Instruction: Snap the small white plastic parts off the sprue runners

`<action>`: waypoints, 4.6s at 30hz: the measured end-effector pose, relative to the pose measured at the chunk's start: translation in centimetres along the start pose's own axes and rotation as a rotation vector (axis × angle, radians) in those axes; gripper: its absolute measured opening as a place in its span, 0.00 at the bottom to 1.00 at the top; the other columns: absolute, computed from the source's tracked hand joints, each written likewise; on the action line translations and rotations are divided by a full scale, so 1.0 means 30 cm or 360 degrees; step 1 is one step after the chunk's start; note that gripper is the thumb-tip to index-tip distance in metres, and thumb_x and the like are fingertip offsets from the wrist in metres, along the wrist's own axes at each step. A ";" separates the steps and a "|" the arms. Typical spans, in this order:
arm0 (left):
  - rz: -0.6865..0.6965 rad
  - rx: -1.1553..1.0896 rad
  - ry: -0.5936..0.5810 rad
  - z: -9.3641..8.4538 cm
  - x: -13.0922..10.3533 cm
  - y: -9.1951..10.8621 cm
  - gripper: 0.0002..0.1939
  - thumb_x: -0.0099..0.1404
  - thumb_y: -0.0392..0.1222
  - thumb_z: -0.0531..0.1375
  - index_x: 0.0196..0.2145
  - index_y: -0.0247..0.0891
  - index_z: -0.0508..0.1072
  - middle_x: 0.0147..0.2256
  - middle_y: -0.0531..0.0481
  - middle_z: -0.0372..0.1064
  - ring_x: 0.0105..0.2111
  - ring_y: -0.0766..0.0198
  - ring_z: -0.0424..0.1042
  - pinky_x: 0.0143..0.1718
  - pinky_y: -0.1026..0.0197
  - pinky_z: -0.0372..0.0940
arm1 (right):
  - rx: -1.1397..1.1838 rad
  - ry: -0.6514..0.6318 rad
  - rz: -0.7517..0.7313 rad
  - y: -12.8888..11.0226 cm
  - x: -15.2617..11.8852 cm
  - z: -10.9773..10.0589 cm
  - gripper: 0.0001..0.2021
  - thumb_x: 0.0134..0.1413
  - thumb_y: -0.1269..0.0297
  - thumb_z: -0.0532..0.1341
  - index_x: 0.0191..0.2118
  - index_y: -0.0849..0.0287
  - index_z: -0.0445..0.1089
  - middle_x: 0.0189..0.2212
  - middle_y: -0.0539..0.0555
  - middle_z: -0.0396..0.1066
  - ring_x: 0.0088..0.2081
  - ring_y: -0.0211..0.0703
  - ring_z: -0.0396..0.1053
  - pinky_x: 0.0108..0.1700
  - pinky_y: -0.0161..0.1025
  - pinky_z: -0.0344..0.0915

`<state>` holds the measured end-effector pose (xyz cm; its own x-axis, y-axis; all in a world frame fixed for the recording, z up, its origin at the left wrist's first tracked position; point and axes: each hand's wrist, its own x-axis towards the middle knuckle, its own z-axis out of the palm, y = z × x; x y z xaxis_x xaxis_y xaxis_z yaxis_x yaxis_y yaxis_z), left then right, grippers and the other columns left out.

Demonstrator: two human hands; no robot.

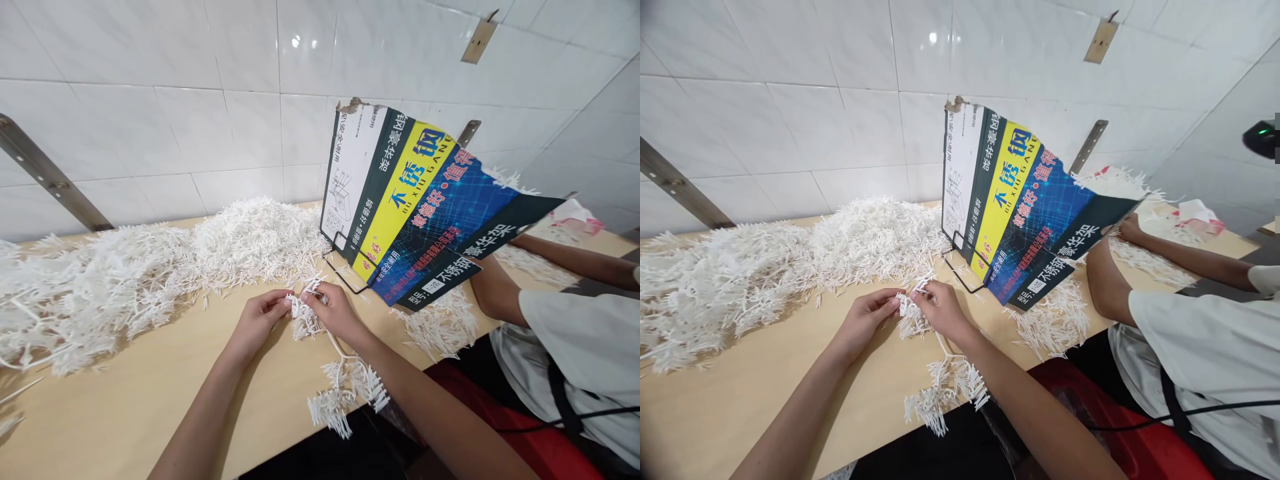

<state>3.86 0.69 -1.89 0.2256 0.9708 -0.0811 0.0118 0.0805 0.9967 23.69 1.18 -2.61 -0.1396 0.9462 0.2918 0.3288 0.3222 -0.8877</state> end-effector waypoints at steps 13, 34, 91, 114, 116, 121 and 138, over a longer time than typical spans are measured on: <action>0.0124 0.0222 -0.0226 0.009 -0.010 -0.001 0.19 0.63 0.56 0.65 0.33 0.34 0.77 0.25 0.53 0.65 0.28 0.65 0.61 0.33 0.61 0.56 | 0.0204 -0.0189 0.0111 -0.015 -0.004 0.000 0.13 0.56 0.54 0.69 0.36 0.61 0.77 0.30 0.51 0.76 0.33 0.41 0.71 0.37 0.35 0.65; 0.0361 0.0634 -0.0078 0.023 -0.020 -0.016 0.18 0.66 0.55 0.63 0.30 0.36 0.77 0.26 0.52 0.67 0.28 0.63 0.62 0.32 0.60 0.54 | 0.0200 -0.0315 0.0152 0.007 0.000 -0.012 0.16 0.51 0.51 0.71 0.32 0.62 0.76 0.27 0.51 0.73 0.31 0.41 0.67 0.35 0.36 0.60; 0.0291 0.0234 -0.0531 0.020 -0.039 0.011 0.24 0.67 0.61 0.61 0.25 0.40 0.62 0.22 0.55 0.54 0.23 0.67 0.52 0.26 0.61 0.48 | 0.0928 -0.0348 0.0415 0.015 0.000 -0.035 0.26 0.51 0.38 0.68 0.29 0.58 0.66 0.22 0.45 0.60 0.24 0.35 0.55 0.28 0.34 0.53; 0.0436 0.0148 -0.0640 0.053 -0.025 0.029 0.27 0.65 0.64 0.61 0.23 0.39 0.63 0.25 0.51 0.59 0.29 0.62 0.57 0.34 0.58 0.55 | 0.1052 -0.1052 0.0501 0.024 0.046 -0.081 0.27 0.48 0.40 0.71 0.26 0.59 0.65 0.20 0.46 0.62 0.20 0.34 0.57 0.24 0.34 0.52; 0.0387 0.0029 -0.0619 0.043 -0.032 0.024 0.28 0.64 0.65 0.62 0.23 0.39 0.63 0.24 0.53 0.56 0.26 0.64 0.55 0.30 0.58 0.52 | 0.1055 -0.1150 0.0529 0.025 0.064 -0.095 0.28 0.45 0.39 0.73 0.25 0.59 0.64 0.19 0.45 0.62 0.20 0.33 0.57 0.23 0.34 0.52; 0.0342 -0.0025 -0.0124 0.004 -0.021 0.015 0.24 0.66 0.63 0.61 0.27 0.39 0.65 0.23 0.54 0.55 0.23 0.67 0.54 0.26 0.60 0.52 | 0.1007 -0.0928 0.0731 0.024 0.106 -0.088 0.24 0.46 0.45 0.73 0.27 0.59 0.65 0.18 0.45 0.63 0.19 0.33 0.59 0.21 0.32 0.56; 0.0514 0.0851 -0.0061 0.035 -0.015 0.011 0.16 0.72 0.52 0.57 0.34 0.38 0.75 0.27 0.52 0.70 0.28 0.63 0.65 0.34 0.60 0.60 | 0.0861 -0.0852 0.0334 0.021 0.096 -0.056 0.21 0.49 0.47 0.73 0.33 0.61 0.73 0.26 0.48 0.68 0.29 0.36 0.63 0.32 0.33 0.60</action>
<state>4.80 0.05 -1.51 0.3337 0.9177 0.2155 0.4211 -0.3497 0.8369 25.06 4.16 -1.73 -0.6010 0.7992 0.0096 -0.0829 -0.0504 -0.9953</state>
